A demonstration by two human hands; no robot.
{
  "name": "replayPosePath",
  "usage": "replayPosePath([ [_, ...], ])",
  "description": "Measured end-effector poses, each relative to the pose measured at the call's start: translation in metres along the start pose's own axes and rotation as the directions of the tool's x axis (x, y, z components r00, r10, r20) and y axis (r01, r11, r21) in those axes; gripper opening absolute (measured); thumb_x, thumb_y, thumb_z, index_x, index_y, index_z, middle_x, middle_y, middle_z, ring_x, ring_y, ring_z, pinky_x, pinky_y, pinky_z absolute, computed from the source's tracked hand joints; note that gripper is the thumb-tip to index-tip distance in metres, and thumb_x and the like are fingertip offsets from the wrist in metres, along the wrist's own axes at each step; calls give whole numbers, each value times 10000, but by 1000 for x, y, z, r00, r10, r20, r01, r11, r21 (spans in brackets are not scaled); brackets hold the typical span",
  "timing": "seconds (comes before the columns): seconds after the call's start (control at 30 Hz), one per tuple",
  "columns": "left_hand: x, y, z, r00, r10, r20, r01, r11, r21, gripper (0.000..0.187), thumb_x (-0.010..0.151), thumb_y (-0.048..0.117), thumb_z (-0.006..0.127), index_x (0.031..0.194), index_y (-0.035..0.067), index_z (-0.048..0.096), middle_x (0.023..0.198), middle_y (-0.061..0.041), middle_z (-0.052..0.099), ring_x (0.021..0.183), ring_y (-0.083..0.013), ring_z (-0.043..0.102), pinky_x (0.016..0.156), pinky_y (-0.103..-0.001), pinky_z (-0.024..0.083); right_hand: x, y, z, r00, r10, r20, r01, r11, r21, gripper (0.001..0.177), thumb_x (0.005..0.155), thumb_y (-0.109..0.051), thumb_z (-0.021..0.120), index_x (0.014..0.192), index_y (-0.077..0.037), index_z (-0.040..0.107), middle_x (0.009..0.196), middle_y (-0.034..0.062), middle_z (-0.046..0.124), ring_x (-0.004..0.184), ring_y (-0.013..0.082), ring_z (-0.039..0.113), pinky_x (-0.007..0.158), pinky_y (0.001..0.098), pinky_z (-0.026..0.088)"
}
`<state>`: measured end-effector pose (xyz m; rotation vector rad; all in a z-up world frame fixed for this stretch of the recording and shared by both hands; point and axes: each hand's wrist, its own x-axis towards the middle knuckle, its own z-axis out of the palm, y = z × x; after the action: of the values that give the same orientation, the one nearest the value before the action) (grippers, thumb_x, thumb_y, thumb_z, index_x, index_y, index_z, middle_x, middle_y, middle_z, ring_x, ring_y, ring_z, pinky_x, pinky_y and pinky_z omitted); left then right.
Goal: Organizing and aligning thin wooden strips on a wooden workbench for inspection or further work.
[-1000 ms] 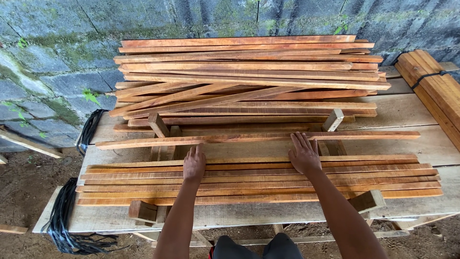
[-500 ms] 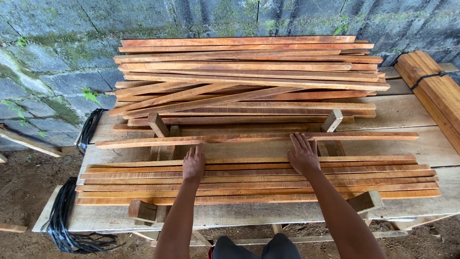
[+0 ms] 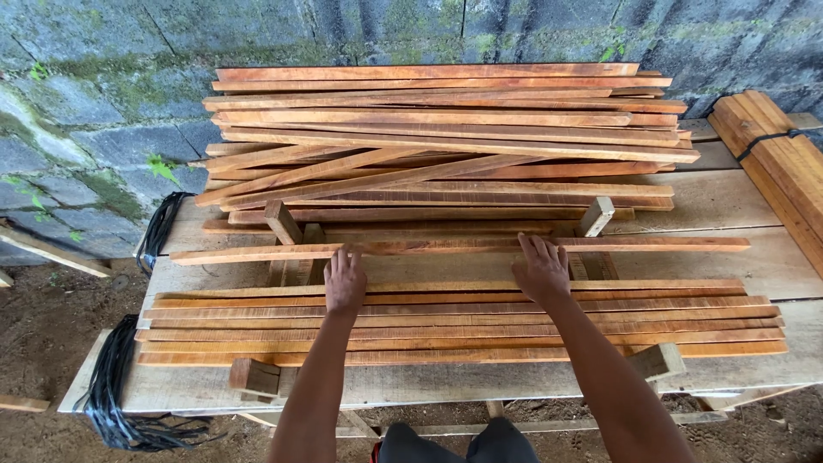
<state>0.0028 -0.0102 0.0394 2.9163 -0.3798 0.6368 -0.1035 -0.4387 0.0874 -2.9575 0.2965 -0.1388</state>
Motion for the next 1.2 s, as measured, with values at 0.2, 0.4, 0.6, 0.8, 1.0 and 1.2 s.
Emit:
replayPosePath([
  [0.2, 29, -26, 31, 960, 145, 240, -153, 988, 16, 731, 889, 363, 726, 1537, 274, 399, 1494, 10, 478, 1460, -155, 380, 1225, -517, 227, 37, 7, 19, 1000, 9, 15, -7, 991, -132, 473, 1040, -581, 433, 1426, -335, 552, 1420, 35, 431, 1411, 318, 376, 1220, 528, 194],
  [0.4, 19, -9, 19, 989, 33, 146, -25, 998, -55, 290, 1080, 521, 401, 1187, 342, 603, 1172, 54, 600, 1206, -162, 588, 1202, -601, 271, 17, -2, 1, 991, 42, 125, -58, 991, 121, 500, 1060, -596, 442, 1426, -272, 549, 1444, 68, 568, 1509, 287, 380, 1288, 558, -53],
  [0.6, 8, -12, 24, 961, -10, 276, 26, 998, -54, 176, 1021, 377, 541, 1148, 259, 509, 1167, 29, 610, 1215, -145, 586, 1172, -560, 355, 17, 16, 20, 991, 11, 135, -35, 983, 179, 339, 1085, -488, 453, 1313, -244, 513, 1366, 82, 615, 1418, 329, 495, 1279, 605, 146],
  [0.8, -2, -13, 22, 993, 68, 92, -67, 998, -20, 236, 1022, 388, 501, 1246, 339, 559, 1200, 53, 556, 1292, -124, 496, 1144, -558, 315, 12, 15, 14, 996, -69, 52, 68, 998, 11, 446, 1011, -465, 557, 1412, -270, 565, 1348, 40, 605, 1355, 302, 534, 1268, 573, 225],
  [1.0, -34, 3, -17, 982, -60, 179, 67, 997, -31, 312, 1082, 475, 374, 1216, 286, 583, 1210, 21, 648, 1280, -144, 569, 1220, -625, 224, -24, 19, 47, 940, -165, -300, 125, 981, -149, 352, 1069, -516, 467, 1126, -231, 666, 1120, 39, 666, 1147, 249, 665, 1173, 478, 390],
  [1.2, -18, -12, 0, 891, -83, 447, 92, 996, 2, 377, 1040, 522, 318, 1212, 331, 594, 1203, 46, 670, 1279, -139, 582, 1237, -642, 203, -34, -8, 3, 999, -14, 39, 16, 998, -63, 422, 1089, -533, 365, 1298, -248, 595, 1263, 45, 677, 1317, 253, 589, 1265, 535, 245],
])
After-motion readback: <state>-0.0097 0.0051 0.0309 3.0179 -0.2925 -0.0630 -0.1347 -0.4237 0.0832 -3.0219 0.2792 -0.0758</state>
